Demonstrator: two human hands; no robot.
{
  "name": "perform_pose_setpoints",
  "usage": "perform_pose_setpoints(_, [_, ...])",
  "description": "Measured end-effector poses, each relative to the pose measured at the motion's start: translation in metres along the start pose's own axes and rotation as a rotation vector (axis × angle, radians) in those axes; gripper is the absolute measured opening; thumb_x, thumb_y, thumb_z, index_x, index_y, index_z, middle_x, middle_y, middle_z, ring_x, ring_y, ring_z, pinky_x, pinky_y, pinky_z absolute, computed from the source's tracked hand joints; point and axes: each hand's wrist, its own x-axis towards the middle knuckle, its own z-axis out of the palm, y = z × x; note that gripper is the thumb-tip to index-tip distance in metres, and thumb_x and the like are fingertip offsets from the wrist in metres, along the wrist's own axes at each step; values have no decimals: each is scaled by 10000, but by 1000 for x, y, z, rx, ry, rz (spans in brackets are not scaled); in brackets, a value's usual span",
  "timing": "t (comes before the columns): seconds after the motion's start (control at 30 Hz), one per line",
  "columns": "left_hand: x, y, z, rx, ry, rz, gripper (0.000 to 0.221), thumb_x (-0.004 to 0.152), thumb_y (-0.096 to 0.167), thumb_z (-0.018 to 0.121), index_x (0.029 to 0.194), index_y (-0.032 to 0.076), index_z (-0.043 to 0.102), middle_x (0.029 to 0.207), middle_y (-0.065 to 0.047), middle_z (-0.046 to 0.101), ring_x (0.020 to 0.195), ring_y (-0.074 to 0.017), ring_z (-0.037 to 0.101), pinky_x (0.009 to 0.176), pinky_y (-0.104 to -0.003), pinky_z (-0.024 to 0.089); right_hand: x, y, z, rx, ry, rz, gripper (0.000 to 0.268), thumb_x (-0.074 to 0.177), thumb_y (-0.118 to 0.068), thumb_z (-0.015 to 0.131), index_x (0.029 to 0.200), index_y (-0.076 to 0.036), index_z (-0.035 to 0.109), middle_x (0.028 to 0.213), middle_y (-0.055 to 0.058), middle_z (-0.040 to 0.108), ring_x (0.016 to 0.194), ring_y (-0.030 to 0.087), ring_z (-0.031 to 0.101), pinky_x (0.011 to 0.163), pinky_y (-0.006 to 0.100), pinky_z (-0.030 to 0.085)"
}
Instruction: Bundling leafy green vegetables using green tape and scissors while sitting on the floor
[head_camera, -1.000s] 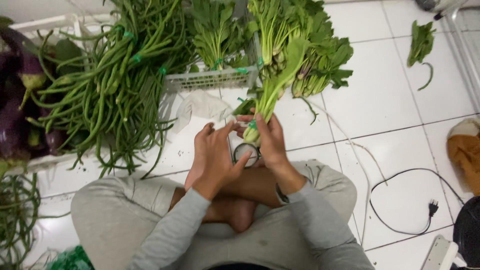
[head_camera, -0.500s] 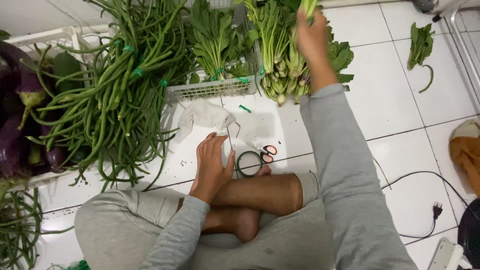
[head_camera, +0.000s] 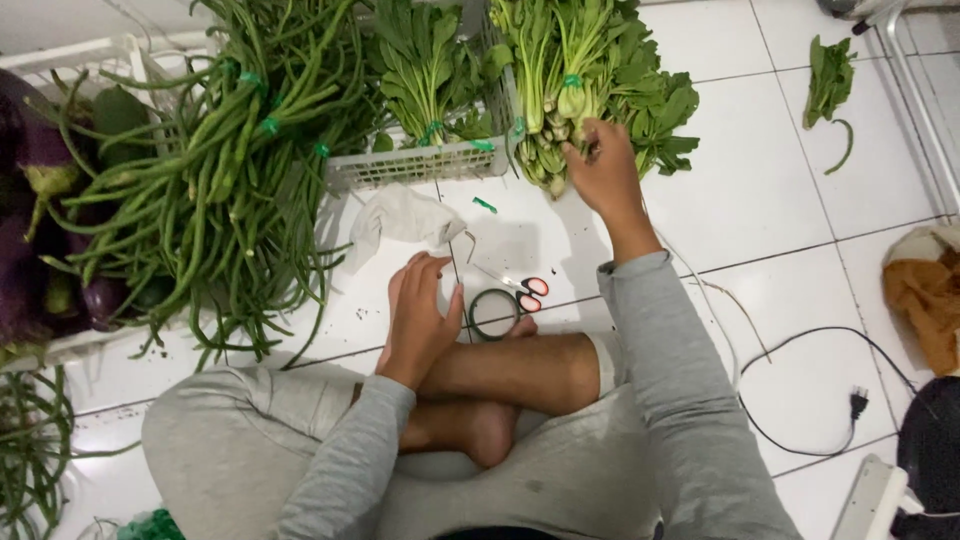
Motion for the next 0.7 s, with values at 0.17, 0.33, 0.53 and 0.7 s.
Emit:
perform_pose_setpoints(0.17, [2, 16, -6, 19, -29, -82, 366, 953, 129, 632, 1287, -9, 573, 1200, -186, 596, 1186, -358, 575, 1075, -466, 427, 7, 44, 11, -25, 182, -181, 297, 964, -198, 724, 1207, -40, 660, 976, 114, 579, 815, 257, 608, 738, 407, 519])
perform_pose_setpoints(0.33, [-8, 3, 4, 0, 16, -37, 325, 973, 139, 595, 1259, -16, 581, 1249, -177, 593, 1309, -359, 501, 975, -401, 530, 40, -10, 9, -22, 167, 90, 305, 985, -376, 665, 1197, -157, 636, 1048, 66, 689, 782, 185, 645, 627, 342, 549])
perform_pose_setpoints(0.53, [-4, -5, 2, -1, 59, -56, 353, 899, 101, 643, 1235, 4, 593, 1236, -204, 612, 1321, -395, 504, 1144, -465, 374, 113, -14, 12, -162, -37, 173, 525, 991, -410, 852, 676, -201, 488, 619, -33, 444, 557, 130, 428, 557, 353, 394])
perform_pose_setpoints(0.7, [-2, -5, 0, -67, 22, -61, 298, 952, 107, 614, 1219, -25, 607, 1177, -214, 636, 1255, -405, 548, 1144, -487, 385, 180, -55, -24, 829, 150, 523, 168, 982, -224, 633, 819, -186, 641, 607, -77, 552, 483, 34, 483, 425, 172, 385])
